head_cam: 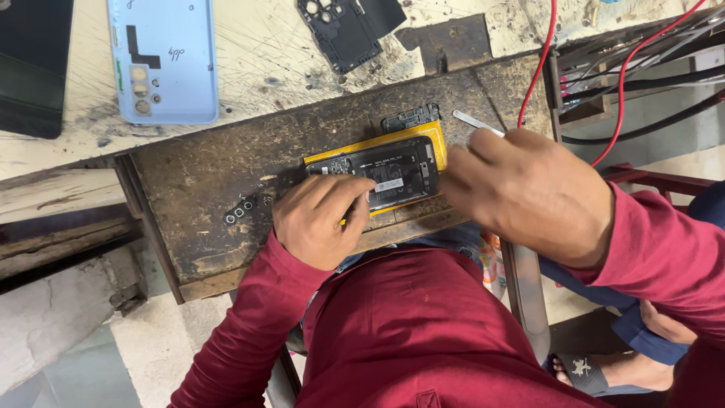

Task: The person opens a smartphone and uses a screwdriver and tweezers to remove screws and small internal components. They place the removed parts into a green parts tray on the workbench. The phone remains disassembled on the table throughout the clip.

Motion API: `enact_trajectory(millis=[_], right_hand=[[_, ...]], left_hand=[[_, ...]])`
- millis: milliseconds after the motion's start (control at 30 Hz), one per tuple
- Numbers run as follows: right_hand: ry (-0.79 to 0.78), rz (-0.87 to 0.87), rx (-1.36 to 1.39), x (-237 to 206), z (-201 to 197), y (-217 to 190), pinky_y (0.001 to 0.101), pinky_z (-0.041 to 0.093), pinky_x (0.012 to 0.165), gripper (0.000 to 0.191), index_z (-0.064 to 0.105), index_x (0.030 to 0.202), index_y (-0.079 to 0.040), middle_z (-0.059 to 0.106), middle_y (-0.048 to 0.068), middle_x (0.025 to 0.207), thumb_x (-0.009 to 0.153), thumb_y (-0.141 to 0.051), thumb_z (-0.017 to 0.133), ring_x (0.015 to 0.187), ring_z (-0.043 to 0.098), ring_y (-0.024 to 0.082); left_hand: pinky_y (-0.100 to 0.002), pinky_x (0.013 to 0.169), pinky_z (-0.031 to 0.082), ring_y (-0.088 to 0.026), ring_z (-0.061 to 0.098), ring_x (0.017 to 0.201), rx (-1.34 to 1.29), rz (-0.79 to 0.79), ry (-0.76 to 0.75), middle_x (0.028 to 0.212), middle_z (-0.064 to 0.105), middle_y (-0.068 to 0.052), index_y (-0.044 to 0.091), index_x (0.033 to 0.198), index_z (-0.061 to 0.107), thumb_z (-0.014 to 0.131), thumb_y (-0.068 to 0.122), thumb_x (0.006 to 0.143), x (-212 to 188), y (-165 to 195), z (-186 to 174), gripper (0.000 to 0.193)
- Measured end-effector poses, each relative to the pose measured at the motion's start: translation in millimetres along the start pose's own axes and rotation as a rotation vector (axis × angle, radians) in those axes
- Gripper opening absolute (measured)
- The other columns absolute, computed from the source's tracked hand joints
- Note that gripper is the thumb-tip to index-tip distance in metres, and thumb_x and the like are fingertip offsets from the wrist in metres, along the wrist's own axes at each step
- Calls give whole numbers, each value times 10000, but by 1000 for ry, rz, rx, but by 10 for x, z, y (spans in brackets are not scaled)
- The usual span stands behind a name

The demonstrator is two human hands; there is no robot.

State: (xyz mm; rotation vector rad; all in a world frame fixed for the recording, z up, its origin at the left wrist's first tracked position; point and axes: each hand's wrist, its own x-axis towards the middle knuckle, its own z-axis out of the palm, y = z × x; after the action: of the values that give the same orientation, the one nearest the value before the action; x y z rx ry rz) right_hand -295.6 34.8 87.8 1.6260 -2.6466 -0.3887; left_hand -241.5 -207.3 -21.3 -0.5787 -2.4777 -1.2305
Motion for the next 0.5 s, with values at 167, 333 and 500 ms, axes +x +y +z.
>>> enact_trajectory(millis=[167, 333, 500], right_hand=[[-65, 42, -62, -13, 40, 11, 281, 554, 561, 141, 684, 863, -117, 621, 4, 816, 733, -171, 678, 749, 617, 165], [-90, 63, -97, -37, 64, 22, 273, 542, 561, 200, 700, 960, -110, 622, 20, 853, 769, -169, 684, 736, 592, 154], [-23, 87, -88, -33, 36, 16, 264, 534, 566, 273, 722, 1034, -156, 606, 9, 867, 766, -180, 673, 765, 590, 150]], left_hand=[[-368, 749, 576, -248, 716, 852, -24, 13, -5, 982, 728, -67, 67, 1030, 707, 763, 0, 866, 0, 7, -9, 185], [-368, 750, 577, -247, 710, 852, -19, 20, 1, 983, 714, -67, 75, 1035, 718, 783, 6, 868, -1, 13, 4, 191], [-370, 749, 577, -255, 712, 861, -30, 14, -18, 1000, 707, -66, 75, 1038, 721, 781, 1, 857, 5, 31, 2, 204]])
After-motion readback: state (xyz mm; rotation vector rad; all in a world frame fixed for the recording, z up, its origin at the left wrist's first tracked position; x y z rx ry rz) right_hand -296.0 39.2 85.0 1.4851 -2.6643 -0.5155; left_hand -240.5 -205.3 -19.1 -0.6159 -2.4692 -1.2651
